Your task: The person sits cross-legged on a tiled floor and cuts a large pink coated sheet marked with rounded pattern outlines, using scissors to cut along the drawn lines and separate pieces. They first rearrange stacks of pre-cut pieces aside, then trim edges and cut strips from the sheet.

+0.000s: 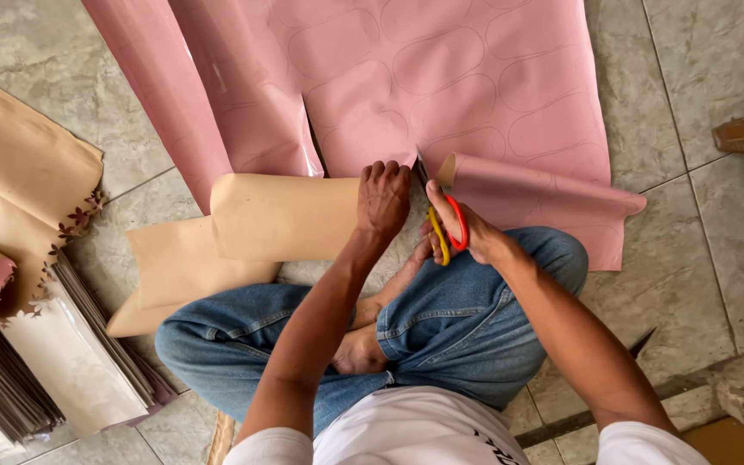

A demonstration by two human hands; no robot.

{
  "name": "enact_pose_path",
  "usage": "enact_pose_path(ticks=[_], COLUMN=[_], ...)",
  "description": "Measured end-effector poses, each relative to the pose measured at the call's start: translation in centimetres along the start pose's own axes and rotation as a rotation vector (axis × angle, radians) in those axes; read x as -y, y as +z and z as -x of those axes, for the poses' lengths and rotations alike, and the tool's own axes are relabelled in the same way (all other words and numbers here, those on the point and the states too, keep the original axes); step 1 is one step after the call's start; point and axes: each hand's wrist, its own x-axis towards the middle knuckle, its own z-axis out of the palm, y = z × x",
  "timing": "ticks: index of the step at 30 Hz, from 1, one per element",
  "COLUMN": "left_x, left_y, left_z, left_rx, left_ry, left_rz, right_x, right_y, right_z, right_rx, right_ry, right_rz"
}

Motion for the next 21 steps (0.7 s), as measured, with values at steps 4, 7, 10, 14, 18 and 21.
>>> enact_pose_path(ticks=[4,7,10,14,18,21], left_x=[-1.3,-1.7,-1.7,-1.9,-2.0,-2.0], left_y=[-1.2,-2.0,-2.6,-3.0,-3.5,-4.0], left_z=[0.2,0.2,0.3,0.7,0.9,1.0], left_rx=[-0.007,-0.011,-0.033,-0.048,-0.042,-0.109], left_ry=[0.002,0.014,0.013,0.007,0.012,0.02], left_rz=[-0.013,-0.006,0.011,0.033,0.066,0.104], right_x=[1.1,1.2,0.6,0.6,2.2,3.2], right_y=[0.0,0.2,0.6,0.9,0.5,0.3], right_z=[-1.7,-2.2,-1.7,-1.4,-2.7,-3.5], right_rx=[-0.085,-0.15,-0.204,-0.258,-0.206,-0.179], right_ry=[-0.1,-0.164,-0.223,-0.227,-0.278,-0.261], right_rz=[0.076,0.202,0.173,0.23,0.243,0.203])
